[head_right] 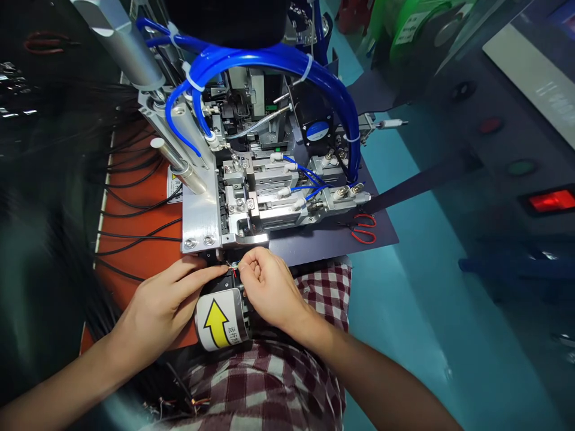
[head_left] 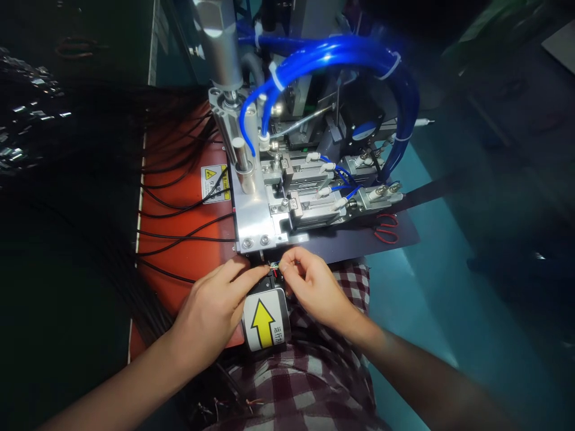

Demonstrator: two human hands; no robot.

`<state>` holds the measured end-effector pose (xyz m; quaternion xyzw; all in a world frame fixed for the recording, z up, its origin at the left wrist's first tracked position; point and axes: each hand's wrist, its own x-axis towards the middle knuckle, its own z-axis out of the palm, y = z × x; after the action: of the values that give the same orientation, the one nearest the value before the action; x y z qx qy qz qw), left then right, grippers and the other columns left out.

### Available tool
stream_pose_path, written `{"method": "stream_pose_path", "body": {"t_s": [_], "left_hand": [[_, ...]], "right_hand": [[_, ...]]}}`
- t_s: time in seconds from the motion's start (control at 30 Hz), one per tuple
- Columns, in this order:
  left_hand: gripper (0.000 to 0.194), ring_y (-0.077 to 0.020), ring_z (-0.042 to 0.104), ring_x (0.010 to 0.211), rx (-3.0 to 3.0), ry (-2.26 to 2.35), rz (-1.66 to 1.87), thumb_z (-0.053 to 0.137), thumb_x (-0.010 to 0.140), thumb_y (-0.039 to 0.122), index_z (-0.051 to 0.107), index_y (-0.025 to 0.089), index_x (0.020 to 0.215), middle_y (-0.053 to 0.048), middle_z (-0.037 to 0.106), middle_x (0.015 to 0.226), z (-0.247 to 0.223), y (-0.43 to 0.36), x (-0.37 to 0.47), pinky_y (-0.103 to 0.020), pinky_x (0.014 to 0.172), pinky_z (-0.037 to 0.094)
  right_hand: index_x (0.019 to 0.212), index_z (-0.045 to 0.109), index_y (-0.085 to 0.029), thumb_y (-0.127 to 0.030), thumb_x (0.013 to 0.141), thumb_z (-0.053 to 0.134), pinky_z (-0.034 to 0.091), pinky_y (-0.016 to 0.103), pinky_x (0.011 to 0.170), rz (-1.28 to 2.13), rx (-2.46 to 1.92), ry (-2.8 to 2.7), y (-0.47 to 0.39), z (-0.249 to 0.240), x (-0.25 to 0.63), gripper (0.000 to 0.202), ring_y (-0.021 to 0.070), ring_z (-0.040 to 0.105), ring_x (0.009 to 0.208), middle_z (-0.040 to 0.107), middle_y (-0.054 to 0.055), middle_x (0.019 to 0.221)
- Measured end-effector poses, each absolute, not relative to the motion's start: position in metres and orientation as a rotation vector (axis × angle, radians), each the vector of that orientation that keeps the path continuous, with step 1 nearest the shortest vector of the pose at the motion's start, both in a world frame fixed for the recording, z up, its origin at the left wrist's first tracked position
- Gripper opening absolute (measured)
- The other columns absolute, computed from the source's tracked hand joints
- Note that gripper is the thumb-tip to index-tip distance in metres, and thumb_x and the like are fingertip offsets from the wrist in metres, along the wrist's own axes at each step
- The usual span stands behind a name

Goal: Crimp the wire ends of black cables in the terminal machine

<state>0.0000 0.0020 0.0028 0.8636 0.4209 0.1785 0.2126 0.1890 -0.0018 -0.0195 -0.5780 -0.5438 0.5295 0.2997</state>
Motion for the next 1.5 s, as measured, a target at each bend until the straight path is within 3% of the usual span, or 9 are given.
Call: {"method": "stream_pose_path", "body": {"t_s": [0.17,0.37,1.17,1.5], "left_hand": [[0.033,-0.022,0.057,0.077,2.588,1.181,0.398,0.039,0.089,0.013,0.058,0.013,0.116,-0.01,0.058,0.091,0.003,-0.003,-0.001,-0.034,0.065,0.05],[0.033,-0.0223,0.056,0.077,2.642,1.182,0.368,0.043,0.087,0.011,0.056,0.013,0.117,-0.01,0.056,0.092,0.001,-0.001,0.001,-0.034,0.065,0.049],[0.04,-0.0197,0.053,0.072,2.638,1.161,0.268,0.041,0.088,0.011,0.049,0.021,0.126,-0.007,0.055,0.092,-0.003,0.001,-0.004,-0.031,0.061,0.046],[0.037,-0.0192,0.054,0.065,2.625,1.175,0.266,0.039,0.087,0.011,0.054,0.02,0.12,-0.006,0.056,0.082,0.0,0.006,0.001,-0.029,0.054,0.045]], "right_hand": [[0.073,0.051,-0.019,-0.021,0.088,0.046,0.035,0.025,0.052,1.334,-1.628,-1.555,0.003,-0.012,0.188,0.016,0.0135,0.049,0.058,0.054,-0.001,0.063],[0.073,0.05,-0.019,-0.016,0.088,0.045,0.034,0.027,0.056,1.088,-1.694,-1.789,0.004,-0.004,0.188,0.015,0.0139,0.048,0.061,0.055,0.0,0.069],[0.077,0.046,-0.018,-0.013,0.089,0.043,0.036,0.027,0.059,1.054,-1.62,-1.869,0.001,-0.008,0.19,0.014,0.0152,0.05,0.067,0.053,0.001,0.074],[0.075,0.046,-0.019,-0.013,0.087,0.044,0.035,0.026,0.055,1.085,-1.636,-1.785,0.001,-0.007,0.189,0.014,0.0149,0.051,0.066,0.053,0.002,0.074]]}}
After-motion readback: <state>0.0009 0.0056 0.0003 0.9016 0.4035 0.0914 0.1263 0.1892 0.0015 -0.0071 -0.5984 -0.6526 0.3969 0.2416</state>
